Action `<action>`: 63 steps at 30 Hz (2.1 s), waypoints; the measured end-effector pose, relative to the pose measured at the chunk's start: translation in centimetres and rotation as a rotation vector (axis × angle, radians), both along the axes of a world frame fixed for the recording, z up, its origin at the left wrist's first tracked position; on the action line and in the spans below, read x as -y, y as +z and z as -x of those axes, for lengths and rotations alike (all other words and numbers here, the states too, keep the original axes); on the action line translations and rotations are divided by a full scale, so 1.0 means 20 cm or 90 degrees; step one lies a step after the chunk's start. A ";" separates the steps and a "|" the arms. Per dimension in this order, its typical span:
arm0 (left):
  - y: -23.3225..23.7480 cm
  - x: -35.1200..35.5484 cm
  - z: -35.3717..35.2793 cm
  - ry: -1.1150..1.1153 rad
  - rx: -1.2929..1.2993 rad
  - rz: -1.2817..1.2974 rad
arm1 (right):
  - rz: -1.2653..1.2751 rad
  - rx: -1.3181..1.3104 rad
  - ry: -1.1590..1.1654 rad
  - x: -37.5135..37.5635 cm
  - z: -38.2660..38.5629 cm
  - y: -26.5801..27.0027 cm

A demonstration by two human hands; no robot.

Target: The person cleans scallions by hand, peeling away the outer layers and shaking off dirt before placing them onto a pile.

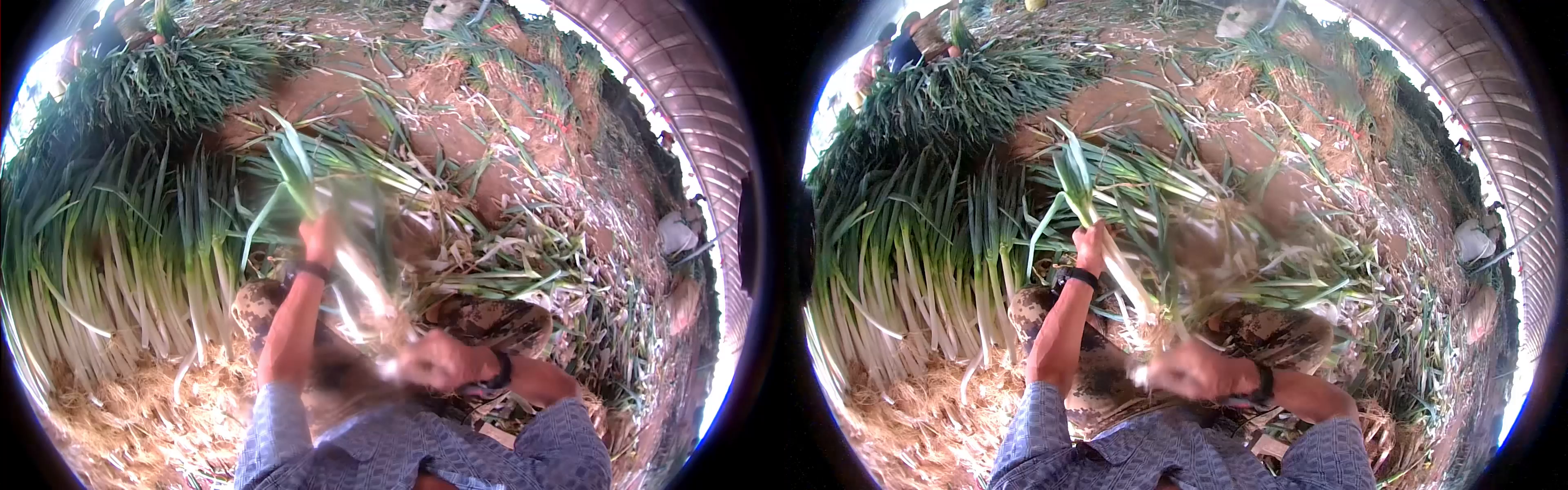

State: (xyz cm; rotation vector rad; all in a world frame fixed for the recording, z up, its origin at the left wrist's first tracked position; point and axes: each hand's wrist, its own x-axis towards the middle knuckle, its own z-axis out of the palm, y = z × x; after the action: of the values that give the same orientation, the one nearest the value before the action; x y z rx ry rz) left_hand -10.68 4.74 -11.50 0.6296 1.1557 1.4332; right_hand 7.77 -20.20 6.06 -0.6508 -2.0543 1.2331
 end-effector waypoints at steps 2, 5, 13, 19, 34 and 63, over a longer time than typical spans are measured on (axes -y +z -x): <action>0.02 0.04 0.00 -0.017 -0.024 -0.042 | 0.051 0.044 0.086 0.00 -0.02 0.07; -0.01 0.03 -0.04 -0.006 0.006 -0.089 | 0.233 0.147 -0.193 -0.17 -0.17 -0.12; 0.10 0.10 -0.03 -0.016 0.000 -0.104 | 0.007 0.205 -0.124 -0.46 0.05 -0.35; 0.05 0.01 0.10 -0.048 0.025 -0.040 | 0.266 0.231 0.100 -0.23 -0.16 -0.08; 0.49 0.47 -0.10 -0.468 0.186 -0.035 | 0.012 0.263 -0.542 -0.72 -0.44 -0.07; 0.54 0.48 -0.29 -0.362 0.015 -0.194 | 0.154 0.212 -0.468 -0.76 -0.45 0.09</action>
State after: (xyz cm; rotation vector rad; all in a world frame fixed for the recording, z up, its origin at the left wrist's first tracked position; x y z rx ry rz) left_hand -4.78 -4.81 -0.79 1.0546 0.6612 1.1200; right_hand 16.79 -4.97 7.90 -1.6393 -1.6480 0.9661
